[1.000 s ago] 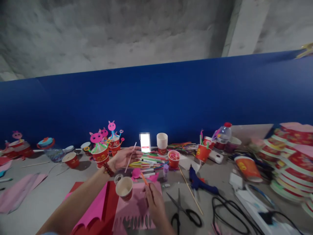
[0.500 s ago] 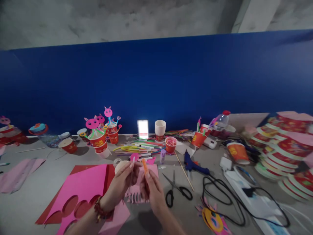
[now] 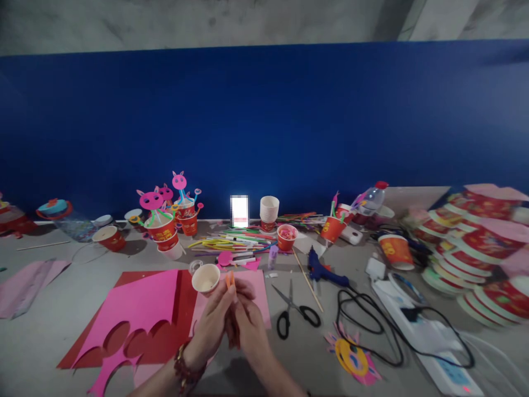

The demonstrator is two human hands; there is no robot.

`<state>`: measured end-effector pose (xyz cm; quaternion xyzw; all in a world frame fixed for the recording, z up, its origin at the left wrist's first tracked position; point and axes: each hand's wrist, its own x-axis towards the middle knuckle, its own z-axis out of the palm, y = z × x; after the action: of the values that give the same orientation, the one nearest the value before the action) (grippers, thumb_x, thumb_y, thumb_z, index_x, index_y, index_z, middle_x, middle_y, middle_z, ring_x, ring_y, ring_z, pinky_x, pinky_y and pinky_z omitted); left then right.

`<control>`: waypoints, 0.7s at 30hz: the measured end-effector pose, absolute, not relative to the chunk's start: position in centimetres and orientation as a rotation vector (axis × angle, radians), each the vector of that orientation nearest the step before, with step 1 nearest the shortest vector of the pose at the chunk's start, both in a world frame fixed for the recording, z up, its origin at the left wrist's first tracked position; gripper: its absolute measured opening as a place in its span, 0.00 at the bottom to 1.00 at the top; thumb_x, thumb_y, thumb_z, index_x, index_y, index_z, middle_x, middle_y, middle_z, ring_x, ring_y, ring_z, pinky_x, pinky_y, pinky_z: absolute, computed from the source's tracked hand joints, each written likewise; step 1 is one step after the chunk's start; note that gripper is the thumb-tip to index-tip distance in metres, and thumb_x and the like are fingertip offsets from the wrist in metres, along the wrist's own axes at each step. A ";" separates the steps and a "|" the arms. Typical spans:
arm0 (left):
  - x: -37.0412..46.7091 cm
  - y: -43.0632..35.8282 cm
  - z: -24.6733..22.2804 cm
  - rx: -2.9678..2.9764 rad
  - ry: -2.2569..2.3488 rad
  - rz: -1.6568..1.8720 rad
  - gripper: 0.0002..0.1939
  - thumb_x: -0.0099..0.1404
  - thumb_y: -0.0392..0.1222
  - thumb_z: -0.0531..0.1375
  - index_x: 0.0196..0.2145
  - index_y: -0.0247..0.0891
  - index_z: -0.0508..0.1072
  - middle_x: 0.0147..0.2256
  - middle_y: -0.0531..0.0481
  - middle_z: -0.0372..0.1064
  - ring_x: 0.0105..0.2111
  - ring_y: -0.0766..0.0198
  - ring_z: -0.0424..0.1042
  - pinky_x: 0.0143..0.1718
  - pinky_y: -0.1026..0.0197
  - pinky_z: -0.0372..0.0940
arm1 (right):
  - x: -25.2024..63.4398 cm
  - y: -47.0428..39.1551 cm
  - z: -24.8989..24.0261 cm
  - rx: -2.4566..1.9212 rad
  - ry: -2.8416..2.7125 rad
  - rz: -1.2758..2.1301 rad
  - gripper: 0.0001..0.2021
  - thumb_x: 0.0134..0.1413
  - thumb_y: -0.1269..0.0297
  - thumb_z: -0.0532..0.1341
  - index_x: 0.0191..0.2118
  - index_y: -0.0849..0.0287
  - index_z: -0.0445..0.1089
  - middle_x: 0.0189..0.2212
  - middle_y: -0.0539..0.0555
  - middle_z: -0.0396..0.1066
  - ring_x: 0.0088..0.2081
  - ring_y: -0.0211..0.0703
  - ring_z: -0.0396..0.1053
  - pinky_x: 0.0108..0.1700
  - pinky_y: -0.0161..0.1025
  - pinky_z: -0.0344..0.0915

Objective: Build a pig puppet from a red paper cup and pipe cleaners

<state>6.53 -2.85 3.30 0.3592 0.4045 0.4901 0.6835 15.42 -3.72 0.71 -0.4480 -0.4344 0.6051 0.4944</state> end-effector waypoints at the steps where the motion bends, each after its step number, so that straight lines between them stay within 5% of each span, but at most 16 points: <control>1: 6.5 -2.9 3.4 0.870 0.944 1.165 0.22 0.63 0.59 0.63 0.45 0.40 0.76 0.40 0.45 0.79 0.39 0.56 0.77 0.31 0.62 0.71 | 15.6 -3.7 0.8 -1.106 -1.125 1.385 0.35 0.52 0.26 0.54 0.37 0.57 0.73 0.14 0.47 0.64 0.14 0.38 0.59 0.16 0.34 0.59; 5: 6.1 -2.6 4.2 0.985 0.976 1.231 0.15 0.65 0.55 0.63 0.33 0.41 0.78 0.39 0.46 0.79 0.44 0.53 0.75 0.49 0.56 0.70 | 17.4 -3.5 2.0 -1.229 -1.589 0.998 0.30 0.62 0.34 0.51 0.28 0.56 0.73 0.22 0.55 0.72 0.24 0.43 0.67 0.26 0.37 0.61; 8: 5.7 -2.0 4.2 0.880 0.872 1.223 0.14 0.64 0.54 0.64 0.30 0.40 0.77 0.38 0.46 0.79 0.42 0.55 0.76 0.46 0.57 0.72 | 19.6 -3.1 3.7 -1.307 -1.867 0.801 0.26 0.65 0.45 0.55 0.20 0.56 0.68 0.17 0.52 0.67 0.20 0.40 0.62 0.26 0.37 0.54; 11: 5.2 -1.6 3.9 0.776 0.748 1.136 0.15 0.65 0.53 0.64 0.36 0.37 0.77 0.39 0.43 0.79 0.40 0.54 0.78 0.40 0.56 0.74 | 21.4 -2.2 5.2 -1.324 -1.762 0.670 0.21 0.66 0.50 0.56 0.24 0.55 0.67 0.18 0.49 0.66 0.22 0.40 0.62 0.27 0.36 0.55; 16: 5.1 -1.5 3.7 0.716 0.646 0.915 0.18 0.63 0.53 0.66 0.38 0.34 0.74 0.33 0.41 0.80 0.31 0.55 0.81 0.34 0.57 0.74 | 21.6 0.4 4.7 -1.140 -1.621 1.028 0.12 0.62 0.53 0.61 0.35 0.56 0.71 0.27 0.49 0.71 0.27 0.39 0.67 0.29 0.34 0.61; 21: 4.8 -1.3 3.4 0.715 0.641 0.850 0.19 0.63 0.55 0.66 0.36 0.33 0.74 0.28 0.42 0.79 0.25 0.58 0.80 0.29 0.61 0.73 | 20.5 2.5 2.8 -1.025 -1.606 1.218 0.15 0.58 0.50 0.64 0.30 0.57 0.73 0.22 0.47 0.68 0.23 0.37 0.64 0.25 0.32 0.60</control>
<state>4.85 -1.34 3.36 0.3337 0.2990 0.3965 0.8012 20.51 2.49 2.83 -0.4099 -0.6425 0.4874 0.4262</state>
